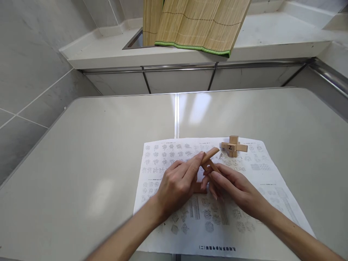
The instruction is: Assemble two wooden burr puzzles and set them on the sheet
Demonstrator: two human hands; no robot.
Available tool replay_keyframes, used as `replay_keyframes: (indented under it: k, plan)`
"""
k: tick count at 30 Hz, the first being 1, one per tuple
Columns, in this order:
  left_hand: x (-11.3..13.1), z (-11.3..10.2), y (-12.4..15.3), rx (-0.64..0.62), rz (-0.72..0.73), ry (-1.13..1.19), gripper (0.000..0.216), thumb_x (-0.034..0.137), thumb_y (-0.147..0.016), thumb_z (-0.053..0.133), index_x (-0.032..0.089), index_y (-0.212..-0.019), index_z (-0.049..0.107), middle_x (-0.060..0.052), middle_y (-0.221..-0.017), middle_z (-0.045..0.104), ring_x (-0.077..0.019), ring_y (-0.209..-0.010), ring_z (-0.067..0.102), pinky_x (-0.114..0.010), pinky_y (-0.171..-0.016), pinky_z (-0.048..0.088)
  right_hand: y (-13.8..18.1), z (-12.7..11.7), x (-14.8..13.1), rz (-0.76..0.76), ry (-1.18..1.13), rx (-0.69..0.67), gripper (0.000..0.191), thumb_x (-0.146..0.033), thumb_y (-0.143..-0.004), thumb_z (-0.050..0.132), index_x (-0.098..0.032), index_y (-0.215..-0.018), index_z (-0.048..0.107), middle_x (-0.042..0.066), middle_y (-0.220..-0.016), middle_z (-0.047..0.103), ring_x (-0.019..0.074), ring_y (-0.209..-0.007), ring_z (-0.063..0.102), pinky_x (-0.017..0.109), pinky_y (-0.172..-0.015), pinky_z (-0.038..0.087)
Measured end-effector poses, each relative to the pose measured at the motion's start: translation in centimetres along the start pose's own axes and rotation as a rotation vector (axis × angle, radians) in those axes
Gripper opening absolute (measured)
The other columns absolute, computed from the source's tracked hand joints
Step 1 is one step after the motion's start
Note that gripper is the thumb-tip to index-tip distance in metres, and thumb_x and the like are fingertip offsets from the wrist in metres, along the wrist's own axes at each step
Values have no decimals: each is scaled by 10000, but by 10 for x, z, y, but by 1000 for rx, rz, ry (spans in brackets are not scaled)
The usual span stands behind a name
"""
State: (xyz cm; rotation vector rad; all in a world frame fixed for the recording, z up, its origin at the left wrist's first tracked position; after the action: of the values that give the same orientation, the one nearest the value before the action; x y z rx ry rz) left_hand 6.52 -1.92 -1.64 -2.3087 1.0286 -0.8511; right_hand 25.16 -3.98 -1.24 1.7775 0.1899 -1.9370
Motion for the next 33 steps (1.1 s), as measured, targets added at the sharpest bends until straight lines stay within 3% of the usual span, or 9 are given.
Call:
replay_keyframes:
  k: [15, 20, 25, 30, 33]
  plan:
    - [-1, -1, 0, -20, 40, 37, 725, 248, -1016, 660, 103, -1621, 288, -158, -1242, 771, -219, -1012, 790, -353, -793, 639, -1, 0, 3, 15, 23, 49, 342, -525, -1086, 473, -223, -943, 547, 48, -917, 746, 135, -587, 590, 304, -604, 515]
    - [0, 1, 0, -104, 69, 75, 673, 148, -1030, 587, 168, -1630, 283, -118, -1223, 783, -189, -1014, 778, -329, -796, 638, -1, -1, 5, 2, 78, 72, 348, -536, -1084, 460, -222, -981, 569, 29, -822, 697, 151, -591, 596, 303, -585, 512]
    - [4, -1, -4, -109, 28, 130, 680, 118, -1013, 601, 207, -1620, 308, -98, -1244, 780, -161, -963, 775, -309, -799, 622, -1, 0, 4, 10, 94, 50, 337, -529, -1086, 461, -221, -1017, 579, 20, -811, 683, 154, -614, 604, 299, -600, 509]
    - [0, -2, -1, 13, -101, 166, 533, 71, -1011, 557, 222, -1518, 492, -38, -1073, 816, -162, -891, 772, -331, -803, 636, 1, -1, 4, -10, 155, 26, 321, -508, -1091, 462, -226, -1007, 591, 20, -784, 671, 167, -657, 614, 300, -625, 507]
    - [-6, -2, 1, 48, -282, 291, 493, 116, -1035, 536, 269, -1504, 534, -55, -1220, 787, -146, -854, 776, -320, -790, 666, 3, -1, 6, -151, 335, 55, 269, -461, -1084, 494, -231, -1018, 616, 48, -880, 712, 184, -719, 649, 320, -662, 537]
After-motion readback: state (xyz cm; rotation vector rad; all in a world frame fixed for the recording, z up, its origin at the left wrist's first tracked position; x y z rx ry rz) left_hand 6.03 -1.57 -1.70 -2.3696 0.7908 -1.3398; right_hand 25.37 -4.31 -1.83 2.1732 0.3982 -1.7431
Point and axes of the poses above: each hand's wrist, its own y-axis away from the middle knuckle, its own z-axis out of the palm, x = y × z, the point moved 2 cm from there along -y, towards the middle knuckle
